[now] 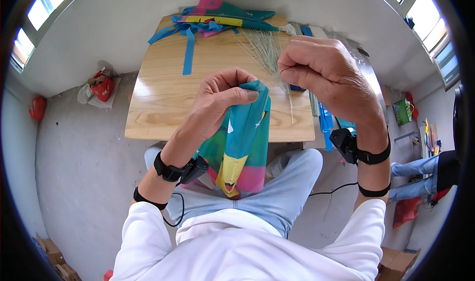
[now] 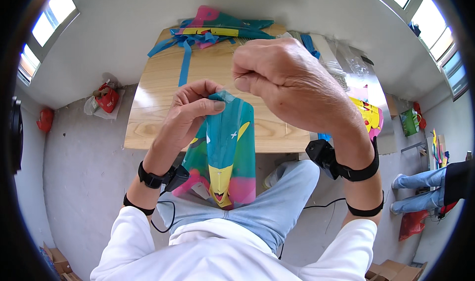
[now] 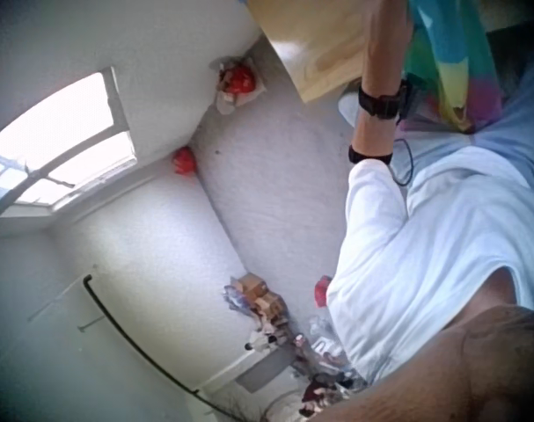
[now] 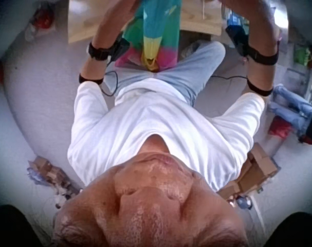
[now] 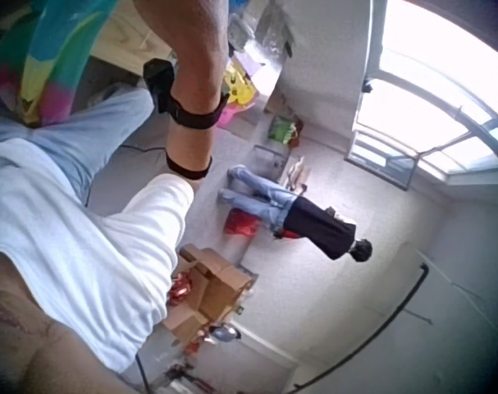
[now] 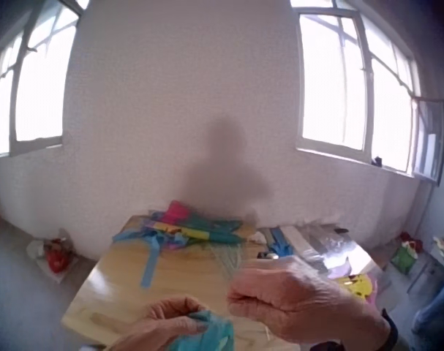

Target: The person sits on the floor and assembles a Pikachu-themed kite by inserting a thin stick into a sleeve on the kite's surface. They smooth the material around the stick and then attach a blue ribbon to the top of the kite.

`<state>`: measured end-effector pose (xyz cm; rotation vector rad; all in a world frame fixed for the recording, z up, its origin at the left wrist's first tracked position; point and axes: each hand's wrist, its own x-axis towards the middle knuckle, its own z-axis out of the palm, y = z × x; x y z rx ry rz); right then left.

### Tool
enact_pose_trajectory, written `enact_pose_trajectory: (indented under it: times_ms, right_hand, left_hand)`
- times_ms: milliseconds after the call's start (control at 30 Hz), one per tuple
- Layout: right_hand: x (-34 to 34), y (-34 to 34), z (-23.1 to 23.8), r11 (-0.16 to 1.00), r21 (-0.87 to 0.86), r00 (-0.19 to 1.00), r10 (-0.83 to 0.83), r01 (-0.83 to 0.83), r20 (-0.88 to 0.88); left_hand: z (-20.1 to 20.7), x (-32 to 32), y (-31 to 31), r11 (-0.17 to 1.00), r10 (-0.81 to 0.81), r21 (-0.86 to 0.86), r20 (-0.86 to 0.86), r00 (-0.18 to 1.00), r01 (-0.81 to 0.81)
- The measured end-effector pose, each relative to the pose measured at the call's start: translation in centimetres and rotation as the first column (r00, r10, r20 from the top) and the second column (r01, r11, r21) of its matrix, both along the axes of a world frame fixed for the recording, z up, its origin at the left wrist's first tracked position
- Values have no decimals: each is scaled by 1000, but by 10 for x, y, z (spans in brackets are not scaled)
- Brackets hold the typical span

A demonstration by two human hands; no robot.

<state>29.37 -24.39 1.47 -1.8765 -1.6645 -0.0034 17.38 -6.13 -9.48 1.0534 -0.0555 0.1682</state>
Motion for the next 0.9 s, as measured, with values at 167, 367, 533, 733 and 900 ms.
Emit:
enact_pose_trajectory:
  times_ms: [167, 367, 533, 733, 900]
  right_hand:
    - [-17, 13, -3, 993, -113, 976, -9, 34, 216]
    - [-23, 23, -2, 987, -159, 887, 41, 37, 459]
    - [-26, 25, -1, 974, -209, 857, 28, 93, 515]
    - [-27, 28, 1, 967, -239, 823, 61, 92, 565]
    - [-25, 29, -1, 979, -194, 828, 59, 61, 558]
  left_hand:
    - [-7, -1, 2, 1000, -25, 11, 41, 999, 25]
    - [-11, -4, 3, 1000, -29, 13, 70, 997, 28]
    - [-6, -7, 1, 999, -37, 29, 74, 997, 35]
    - [-8, -5, -1, 999, -28, 47, 71, 997, 25]
    - [-6, -4, -5, 998, -18, 66, 69, 997, 13]
